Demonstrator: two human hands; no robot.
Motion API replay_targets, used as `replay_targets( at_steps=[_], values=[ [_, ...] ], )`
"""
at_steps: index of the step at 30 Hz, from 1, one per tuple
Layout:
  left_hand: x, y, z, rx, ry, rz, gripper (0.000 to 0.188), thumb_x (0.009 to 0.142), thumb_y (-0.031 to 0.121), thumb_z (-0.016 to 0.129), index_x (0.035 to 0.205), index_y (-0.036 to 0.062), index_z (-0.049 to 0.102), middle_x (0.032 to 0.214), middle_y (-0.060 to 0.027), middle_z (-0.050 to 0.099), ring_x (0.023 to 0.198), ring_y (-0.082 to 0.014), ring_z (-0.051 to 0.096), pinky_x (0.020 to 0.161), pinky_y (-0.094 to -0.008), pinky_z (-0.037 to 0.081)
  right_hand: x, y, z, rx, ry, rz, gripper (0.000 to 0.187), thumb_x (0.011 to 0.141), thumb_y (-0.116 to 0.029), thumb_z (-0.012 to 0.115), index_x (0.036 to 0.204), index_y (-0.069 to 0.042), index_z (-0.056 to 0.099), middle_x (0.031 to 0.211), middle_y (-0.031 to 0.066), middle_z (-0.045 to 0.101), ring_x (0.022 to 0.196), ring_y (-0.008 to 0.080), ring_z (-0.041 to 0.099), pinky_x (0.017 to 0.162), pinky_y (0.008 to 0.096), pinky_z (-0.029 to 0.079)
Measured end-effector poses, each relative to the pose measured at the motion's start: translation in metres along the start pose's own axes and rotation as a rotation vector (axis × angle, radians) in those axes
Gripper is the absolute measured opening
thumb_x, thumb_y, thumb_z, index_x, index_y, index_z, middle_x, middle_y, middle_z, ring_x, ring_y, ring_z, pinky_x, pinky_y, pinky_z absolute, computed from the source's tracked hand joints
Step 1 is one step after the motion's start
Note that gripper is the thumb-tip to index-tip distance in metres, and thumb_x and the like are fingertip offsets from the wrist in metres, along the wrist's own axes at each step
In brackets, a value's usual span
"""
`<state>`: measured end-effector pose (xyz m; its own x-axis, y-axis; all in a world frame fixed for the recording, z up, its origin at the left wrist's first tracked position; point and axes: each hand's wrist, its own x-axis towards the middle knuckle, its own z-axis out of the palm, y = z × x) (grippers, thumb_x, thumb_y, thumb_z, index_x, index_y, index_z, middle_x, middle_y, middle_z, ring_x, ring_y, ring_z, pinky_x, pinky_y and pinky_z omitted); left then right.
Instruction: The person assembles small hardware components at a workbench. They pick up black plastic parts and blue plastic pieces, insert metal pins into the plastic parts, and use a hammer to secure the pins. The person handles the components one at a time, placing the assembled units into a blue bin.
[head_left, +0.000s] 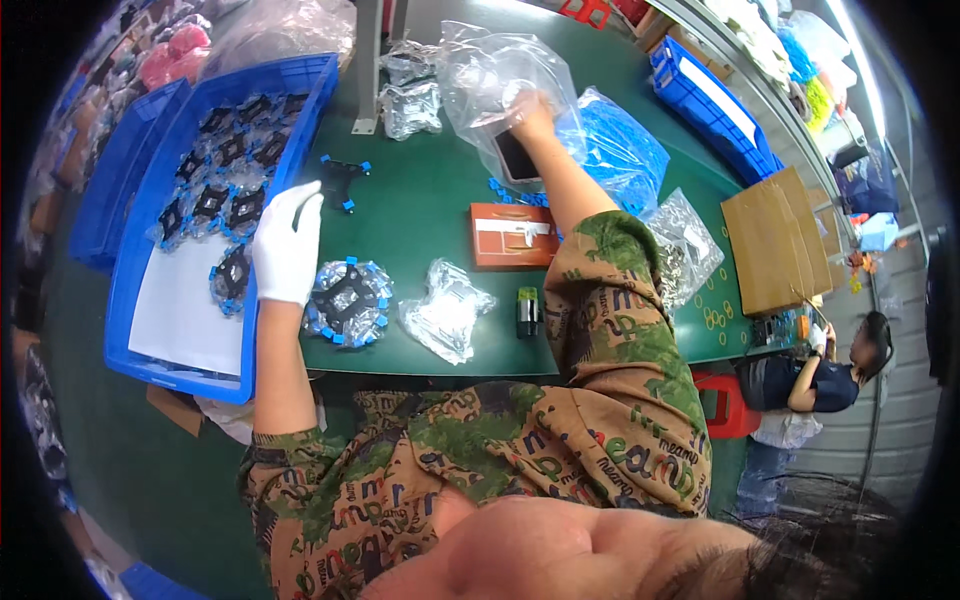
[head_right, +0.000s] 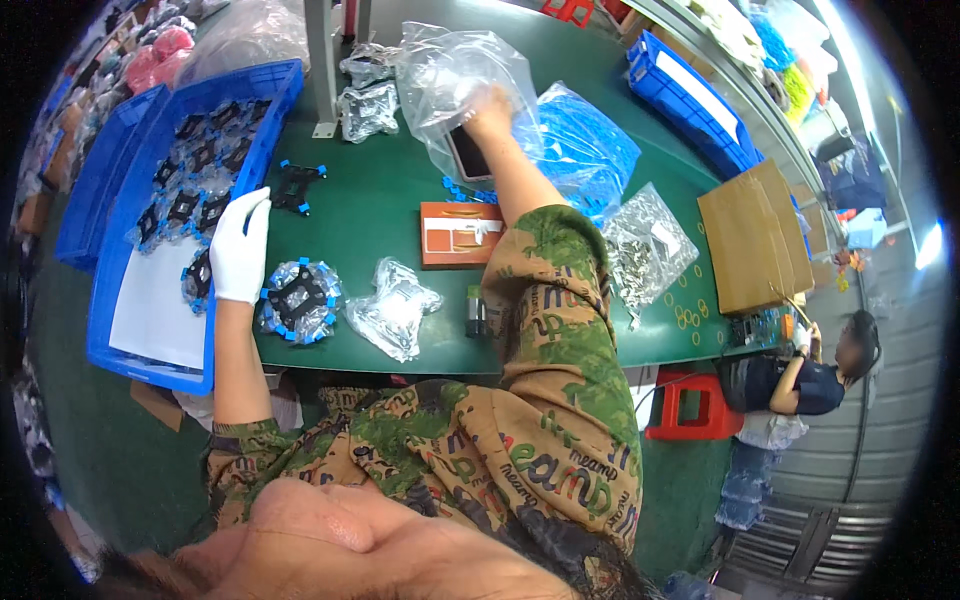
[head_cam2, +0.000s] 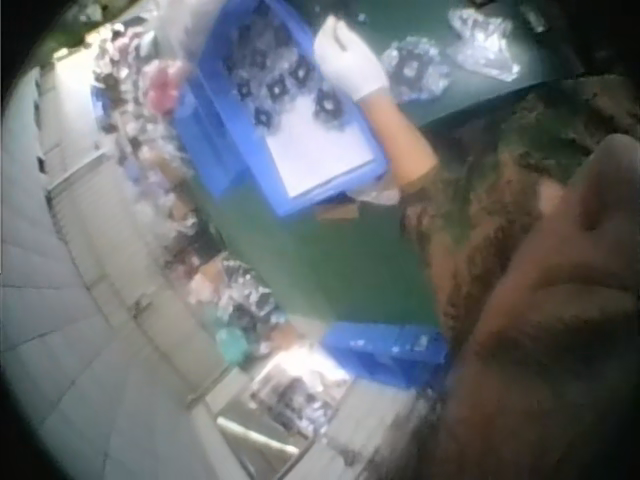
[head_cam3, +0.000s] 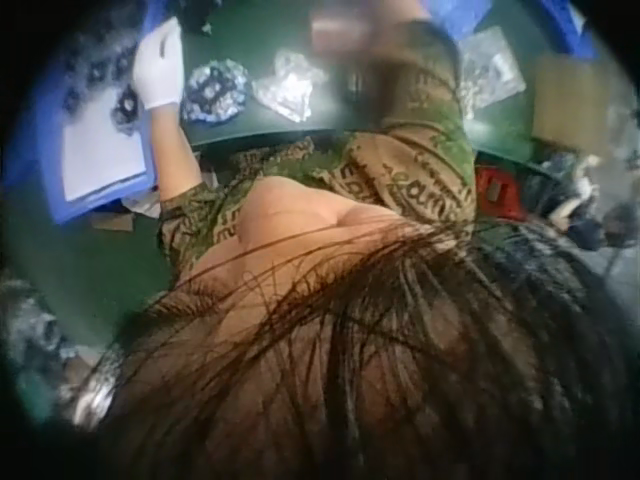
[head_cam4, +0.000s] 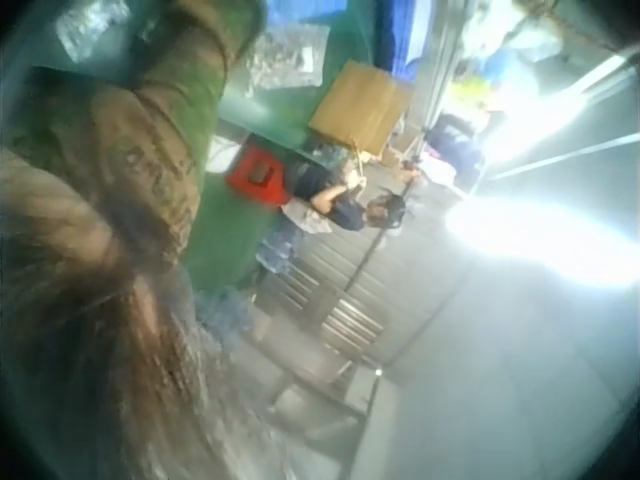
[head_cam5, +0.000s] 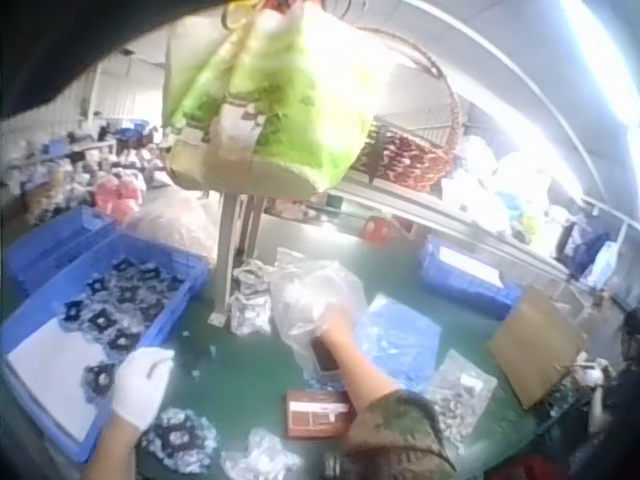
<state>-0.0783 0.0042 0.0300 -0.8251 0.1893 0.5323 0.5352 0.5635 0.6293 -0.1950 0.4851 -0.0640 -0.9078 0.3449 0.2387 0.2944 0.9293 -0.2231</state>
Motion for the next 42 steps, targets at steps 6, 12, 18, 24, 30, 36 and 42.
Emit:
replay_targets(
  at_steps=[6, 12, 18, 24, 30, 36, 42],
  values=[
    [0.034, -0.004, 0.001, 0.436, -0.29, -0.157, 0.03, 0.101, 0.021, 0.057, 0.125, 0.0124, 0.073, 0.125, -0.0154, 0.072, 0.117, -0.0347, 0.067, 0.102, -0.0438, 0.051, 0.005, 0.033, 0.004, -0.031, 0.006, 0.125, 0.044, 0.093, -0.037, 0.062, 0.12, -0.004, 0.073, 0.125, 0.0261, 0.069, 0.115, 0.0466, 0.067, 0.102, 0.054, 0.052],
    [0.072, -0.004, 0.027, 0.574, -0.544, -0.358, 0.044, 0.097, 0.026, 0.056, 0.14, 0.0209, 0.062, 0.127, -0.0172, 0.071, 0.115, -0.0394, 0.068, 0.099, -0.0473, 0.053, -0.04, 0.005, -0.013, 0.132, 0.121, -0.113, 0.029, 0.094, -0.027, 0.064, 0.102, -0.003, 0.078, 0.114, 0.021, 0.073, 0.107, 0.0427, 0.069, 0.097, 0.0504, 0.053],
    [0.087, -0.048, 0.062, 0.704, -0.656, -0.32, 0.07, 0.09, 0.032, 0.065, 0.157, 0.0255, 0.044, 0.133, -0.0152, 0.07, 0.124, -0.0326, 0.067, 0.109, -0.0439, 0.045, -0.097, -0.016, -0.081, 0.93, -0.03, 0.08, 0.029, 0.096, -0.03, 0.068, 0.111, -0.008, 0.077, 0.114, 0.0099, 0.074, 0.11, 0.0281, 0.069, 0.095, 0.0461, 0.052],
    [0.079, -0.033, 0.081, 0.708, -0.633, -0.272, 0.058, 0.096, 0.02, 0.051, 0.154, 0.0247, 0.05, 0.126, -0.0174, 0.073, 0.122, -0.0308, 0.068, 0.11, -0.0446, 0.038, -0.144, -0.044, -0.134, 1.763, -0.394, 0.196, 0.035, 0.097, -0.025, 0.065, 0.125, -0.003, 0.067, 0.124, 0.0126, 0.072, 0.114, 0.0243, 0.068, 0.099, 0.0439, 0.053],
    [0.06, -0.077, 0.1, 0.249, -0.465, -0.42, 0.054, 0.096, 0.026, 0.058, 0.15, 0.0299, 0.054, 0.141, -0.0153, 0.064, 0.124, -0.0376, 0.064, 0.106, -0.046, 0.05, -0.163, -0.107, -0.141, 1.611, -0.448, -0.105, 0.033, 0.099, -0.023, 0.062, 0.123, -0.002, 0.071, 0.125, 0.0105, 0.073, 0.114, 0.0205, 0.067, 0.103, 0.0376, 0.049],
    [0.038, -0.081, 0.044, -0.372, 0.029, -0.31, 0.05, 0.097, 0.019, 0.07, 0.145, 0.0109, 0.059, 0.11, -0.0094, 0.073, 0.095, -0.0146, 0.066, 0.089, -0.0303, 0.052, -0.199, -0.182, -0.105, 0.901, -0.225, -0.782, 0.027, 0.096, -0.017, 0.062, 0.117, -0.002, 0.071, 0.113, 0.0104, 0.072, 0.108, 0.0222, 0.069, 0.095, 0.0336, 0.053],
    [-0.009, -0.051, -0.011, -0.786, -0.052, -0.23, 0.048, 0.099, 0.006, 0.067, 0.146, 0.0045, 0.058, 0.095, 0.0012, 0.066, 0.084, -0.0043, 0.057, 0.074, -0.0202, 0.047, -0.252, -0.239, -0.071, 0.403, -0.203, -1.273, 0.023, 0.088, -0.02, 0.068, 0.108, -0.009, 0.073, 0.115, 0.0084, 0.07, 0.118, 0.0268, 0.064, 0.101, 0.0434, 0.049]
  ],
)
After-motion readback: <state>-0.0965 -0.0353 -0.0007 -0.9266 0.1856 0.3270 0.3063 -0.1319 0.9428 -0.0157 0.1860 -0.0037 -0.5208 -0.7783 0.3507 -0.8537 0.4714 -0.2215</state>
